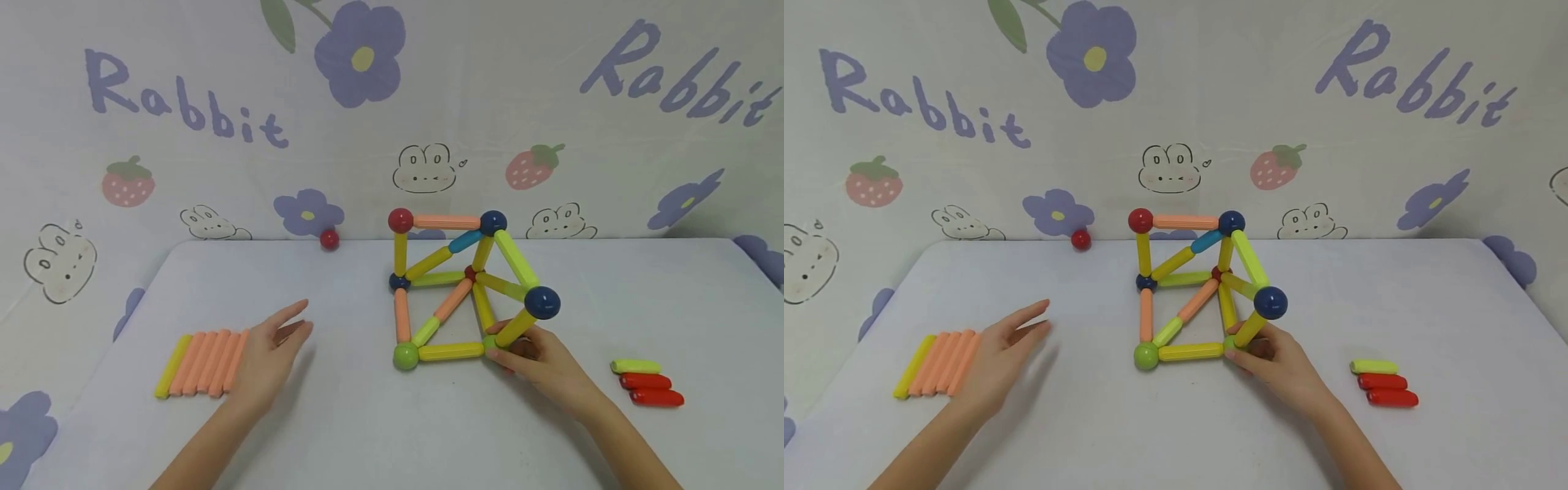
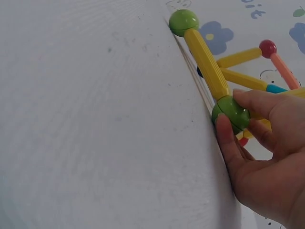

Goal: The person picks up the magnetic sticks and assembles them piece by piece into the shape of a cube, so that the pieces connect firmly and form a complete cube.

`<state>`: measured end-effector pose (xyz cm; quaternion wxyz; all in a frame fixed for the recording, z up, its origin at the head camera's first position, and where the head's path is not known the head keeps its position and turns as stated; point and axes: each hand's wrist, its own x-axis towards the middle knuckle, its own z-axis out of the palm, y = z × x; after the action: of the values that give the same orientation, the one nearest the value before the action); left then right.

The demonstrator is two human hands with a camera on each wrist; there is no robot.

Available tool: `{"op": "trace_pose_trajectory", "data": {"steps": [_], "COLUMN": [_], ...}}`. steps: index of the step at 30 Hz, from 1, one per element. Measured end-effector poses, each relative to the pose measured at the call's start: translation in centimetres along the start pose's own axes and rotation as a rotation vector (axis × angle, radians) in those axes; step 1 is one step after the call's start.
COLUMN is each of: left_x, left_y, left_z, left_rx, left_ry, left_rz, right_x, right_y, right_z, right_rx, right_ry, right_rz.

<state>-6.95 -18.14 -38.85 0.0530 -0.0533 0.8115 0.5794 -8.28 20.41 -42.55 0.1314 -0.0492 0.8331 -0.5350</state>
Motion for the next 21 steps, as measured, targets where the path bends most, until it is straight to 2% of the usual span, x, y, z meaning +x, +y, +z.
{"op": "trace_pose_trajectory", "data": {"steps": [3, 6, 12, 17, 21], "left_x": [-1.1, -1.7, -1.7, -1.7, -1.6], "left_y": [-0.9, -1.9, -3.2, -3.6, -4.1], "left_z": [-1.9, -3.1, -3.9, -3.6, -3.4], "left_rx": [0.064, 0.099, 0.146, 0.212, 0.283], "left_ry": [0.083, 0.152, 0.226, 0.216, 0.154], "left_rz": [-0.012, -0.026, 0.005, 0.022, 0.03], "right_x": [0.0, 0.0, 0.0, 0.0, 0.0], "right_y": [0.0, 0.0, 0.2, 0.3, 0.2], "right_z": [0.0, 0.0, 0.1, 0.1, 0.2], "right_rx": [0.007, 0.016, 0.022, 0.019, 0.018], "right_ry": [-0.001, 0.0, 0.001, 0.0, 0.001], "right_rz": [-0.009, -0.012, -0.013, 0.001, 0.007]}}
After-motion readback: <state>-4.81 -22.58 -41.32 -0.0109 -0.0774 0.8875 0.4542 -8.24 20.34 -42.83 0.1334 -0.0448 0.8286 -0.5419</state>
